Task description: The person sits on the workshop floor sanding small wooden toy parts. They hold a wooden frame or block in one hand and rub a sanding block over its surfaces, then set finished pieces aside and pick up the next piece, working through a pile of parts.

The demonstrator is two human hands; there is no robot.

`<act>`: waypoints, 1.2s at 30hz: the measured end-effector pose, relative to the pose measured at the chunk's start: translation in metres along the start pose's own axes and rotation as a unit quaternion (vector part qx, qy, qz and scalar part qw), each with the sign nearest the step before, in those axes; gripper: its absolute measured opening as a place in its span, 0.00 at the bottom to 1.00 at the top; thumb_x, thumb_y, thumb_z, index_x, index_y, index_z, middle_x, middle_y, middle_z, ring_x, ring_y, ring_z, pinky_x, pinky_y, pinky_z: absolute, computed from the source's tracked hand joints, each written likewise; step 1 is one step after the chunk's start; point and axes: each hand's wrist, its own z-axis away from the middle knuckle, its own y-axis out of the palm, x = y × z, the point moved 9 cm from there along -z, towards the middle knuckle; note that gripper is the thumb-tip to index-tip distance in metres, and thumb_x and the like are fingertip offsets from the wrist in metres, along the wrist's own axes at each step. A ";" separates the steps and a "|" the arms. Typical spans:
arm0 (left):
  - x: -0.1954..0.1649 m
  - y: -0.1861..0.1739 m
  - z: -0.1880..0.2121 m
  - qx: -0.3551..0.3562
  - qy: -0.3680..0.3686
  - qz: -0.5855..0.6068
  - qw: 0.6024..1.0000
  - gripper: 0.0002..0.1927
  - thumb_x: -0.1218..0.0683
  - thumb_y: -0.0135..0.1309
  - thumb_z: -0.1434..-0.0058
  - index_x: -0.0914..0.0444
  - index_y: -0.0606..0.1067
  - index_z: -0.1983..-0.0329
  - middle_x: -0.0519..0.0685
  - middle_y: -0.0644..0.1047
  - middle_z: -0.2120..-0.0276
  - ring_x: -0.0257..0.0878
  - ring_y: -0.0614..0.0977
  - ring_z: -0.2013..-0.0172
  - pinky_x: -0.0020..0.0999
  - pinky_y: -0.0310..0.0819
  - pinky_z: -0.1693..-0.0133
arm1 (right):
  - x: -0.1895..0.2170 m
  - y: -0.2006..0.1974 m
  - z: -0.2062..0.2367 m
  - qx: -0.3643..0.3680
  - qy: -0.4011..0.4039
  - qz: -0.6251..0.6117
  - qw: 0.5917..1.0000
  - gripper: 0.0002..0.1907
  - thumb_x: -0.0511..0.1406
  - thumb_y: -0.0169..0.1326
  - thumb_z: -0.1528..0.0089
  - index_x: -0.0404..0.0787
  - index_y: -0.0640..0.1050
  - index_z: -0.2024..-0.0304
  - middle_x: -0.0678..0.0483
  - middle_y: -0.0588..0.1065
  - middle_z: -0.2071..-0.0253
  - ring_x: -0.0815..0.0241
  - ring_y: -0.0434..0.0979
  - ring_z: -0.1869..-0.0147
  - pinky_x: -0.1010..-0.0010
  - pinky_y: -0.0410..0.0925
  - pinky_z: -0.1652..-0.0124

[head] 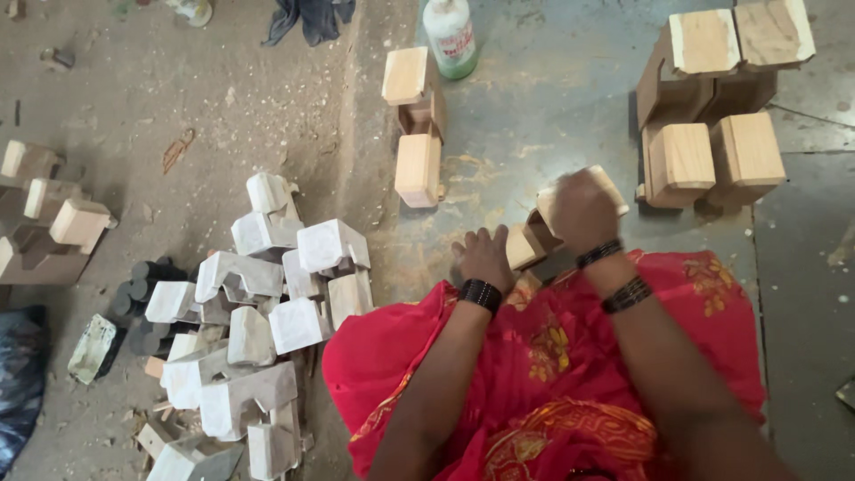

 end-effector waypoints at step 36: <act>0.008 0.017 -0.018 -0.083 -0.044 0.052 0.994 0.38 0.37 0.65 0.50 0.52 0.69 0.37 0.52 0.76 0.50 0.53 0.73 0.45 0.74 0.62 0.50 | -0.013 -0.027 0.045 -0.091 0.004 -0.052 0.995 0.03 0.29 0.54 0.34 0.36 0.78 0.59 0.47 0.74 0.62 0.47 0.78 0.61 0.59 0.73 0.63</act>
